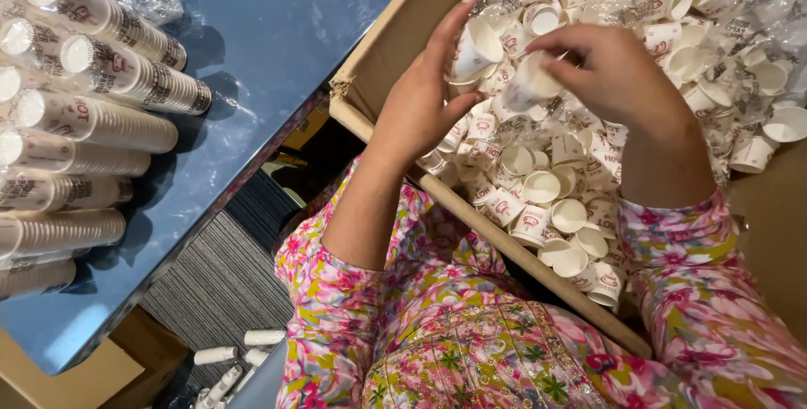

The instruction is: Sorting and stacking small paper cups from a large box onto a table.

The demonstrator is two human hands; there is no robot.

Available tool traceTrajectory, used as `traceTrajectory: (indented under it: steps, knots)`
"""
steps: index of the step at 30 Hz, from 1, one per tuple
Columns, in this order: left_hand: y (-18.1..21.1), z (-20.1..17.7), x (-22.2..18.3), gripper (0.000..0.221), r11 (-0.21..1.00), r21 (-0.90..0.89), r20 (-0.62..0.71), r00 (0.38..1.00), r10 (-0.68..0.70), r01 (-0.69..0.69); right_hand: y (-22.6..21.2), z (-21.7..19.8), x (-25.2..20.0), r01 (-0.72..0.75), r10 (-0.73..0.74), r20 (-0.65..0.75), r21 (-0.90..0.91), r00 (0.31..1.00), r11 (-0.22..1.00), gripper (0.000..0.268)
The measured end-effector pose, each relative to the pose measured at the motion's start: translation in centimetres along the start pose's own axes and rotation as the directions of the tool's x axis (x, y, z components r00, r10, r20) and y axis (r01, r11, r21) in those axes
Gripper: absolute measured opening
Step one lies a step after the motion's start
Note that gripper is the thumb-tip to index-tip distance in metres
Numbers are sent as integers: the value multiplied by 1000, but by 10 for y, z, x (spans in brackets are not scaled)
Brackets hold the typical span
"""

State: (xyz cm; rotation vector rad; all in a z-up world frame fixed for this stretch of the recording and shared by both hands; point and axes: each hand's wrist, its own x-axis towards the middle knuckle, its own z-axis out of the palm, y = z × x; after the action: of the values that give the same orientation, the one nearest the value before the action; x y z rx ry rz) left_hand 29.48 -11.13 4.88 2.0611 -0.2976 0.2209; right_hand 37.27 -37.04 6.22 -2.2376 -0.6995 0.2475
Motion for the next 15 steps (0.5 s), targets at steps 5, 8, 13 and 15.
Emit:
traceTrajectory:
  steps: [5, 8, 13, 15]
  knots:
    - [7, -5, -1, 82, 997, -14, 15, 997, -74, 74, 72, -22, 4, -86, 83, -22, -323, 996, 943, 35]
    - [-2, -1, 0, 61, 996, 86, 8, 999, -37, 36, 88, -40, -9, -190, 116, -213, -371, 970, 909, 35]
    - [2, -1, 3, 44, 985, 129, 32, 992, -123, 118, 65, -1, 4, -124, 117, -50, -164, 992, 979, 34]
    - [-2, -1, 3, 44, 972, 203, 91, 986, -143, 122, 61, 40, 19, 18, -6, 23, -546, 1000, 837, 35]
